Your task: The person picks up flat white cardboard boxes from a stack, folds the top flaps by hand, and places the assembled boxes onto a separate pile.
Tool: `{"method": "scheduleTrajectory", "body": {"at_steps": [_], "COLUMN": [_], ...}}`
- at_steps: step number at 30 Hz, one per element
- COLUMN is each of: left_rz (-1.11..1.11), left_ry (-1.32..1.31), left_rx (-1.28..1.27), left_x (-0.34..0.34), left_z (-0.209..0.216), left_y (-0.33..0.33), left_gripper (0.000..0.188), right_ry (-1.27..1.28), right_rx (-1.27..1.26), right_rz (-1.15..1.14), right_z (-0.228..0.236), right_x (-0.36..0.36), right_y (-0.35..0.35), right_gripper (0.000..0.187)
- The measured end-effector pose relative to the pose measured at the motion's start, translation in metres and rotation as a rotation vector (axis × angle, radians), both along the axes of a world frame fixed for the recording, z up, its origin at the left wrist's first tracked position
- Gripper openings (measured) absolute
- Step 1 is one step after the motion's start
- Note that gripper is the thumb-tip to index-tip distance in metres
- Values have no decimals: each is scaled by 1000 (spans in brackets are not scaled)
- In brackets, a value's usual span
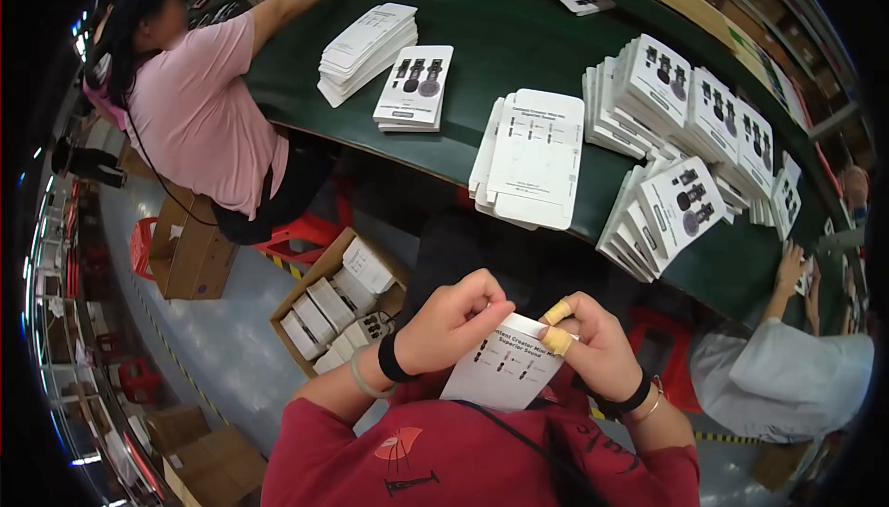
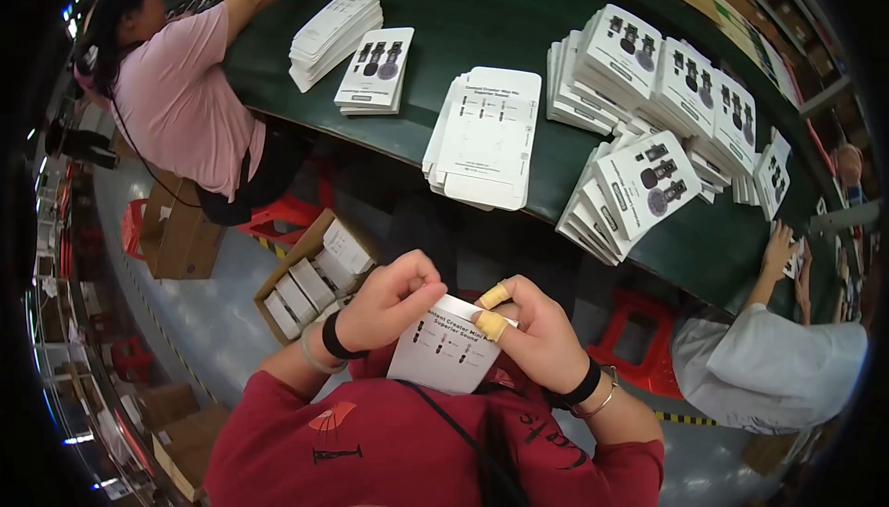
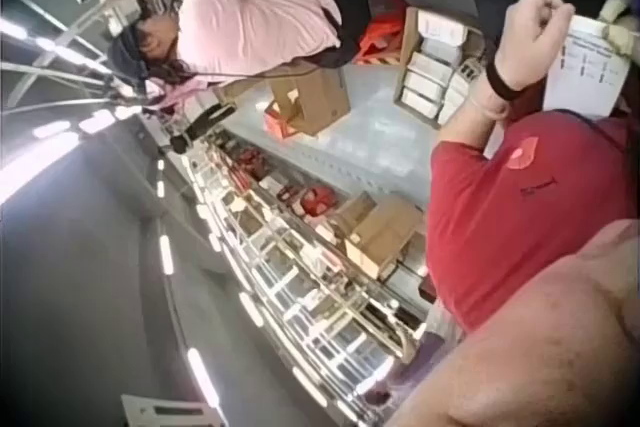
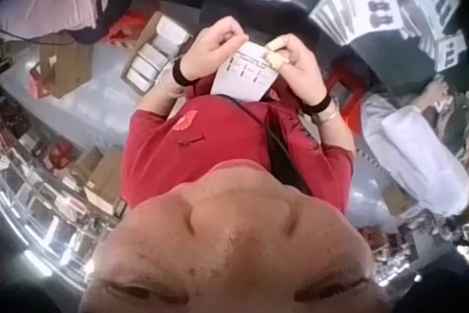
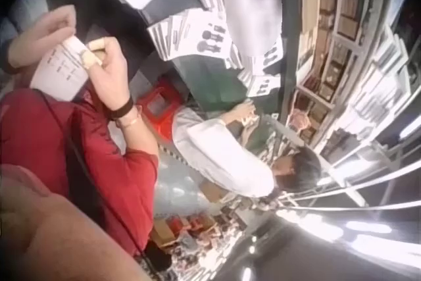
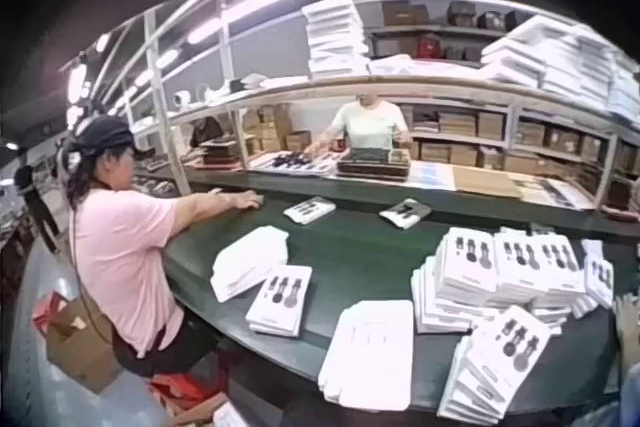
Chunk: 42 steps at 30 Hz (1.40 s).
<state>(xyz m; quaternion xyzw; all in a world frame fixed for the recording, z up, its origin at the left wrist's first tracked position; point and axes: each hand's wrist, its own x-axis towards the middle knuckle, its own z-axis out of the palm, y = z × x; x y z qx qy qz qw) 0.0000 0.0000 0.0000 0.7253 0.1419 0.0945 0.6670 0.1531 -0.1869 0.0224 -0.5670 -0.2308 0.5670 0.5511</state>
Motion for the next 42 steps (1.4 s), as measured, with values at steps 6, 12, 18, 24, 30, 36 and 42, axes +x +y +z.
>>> {"method": "scheduleTrajectory", "body": {"at_steps": [6,12,18,24,30,36,42], "left_rz": [-185,-208,-71,-178,485,591,497], "left_ry": [128,-121,-216,-86,-333,-442,-263], "left_rx": [-31,230,164,173,760,1066,1273], "left_x": [6,-3,-20,-3,1,61,74], "left_z": [16,-2,-22,11,74,-11,-62], "left_y": [26,21,8,27,111,230,240], "left_gripper": [9,16,22,22,26,30,30], "right_ry": [67,71,-427,-778,-360,-397,-496], "right_rx": [-10,24,215,265,122,104,62], "right_rz": [-45,-92,89,266,-45,149,245], "right_z": [4,-3,5,17,25,17,-1], "right_x": [-5,-7,-9,4,16,19,19], "right_y": [14,3,-3,3,8,20,20], "right_gripper": [16,14,18,27,33,31,29]}}
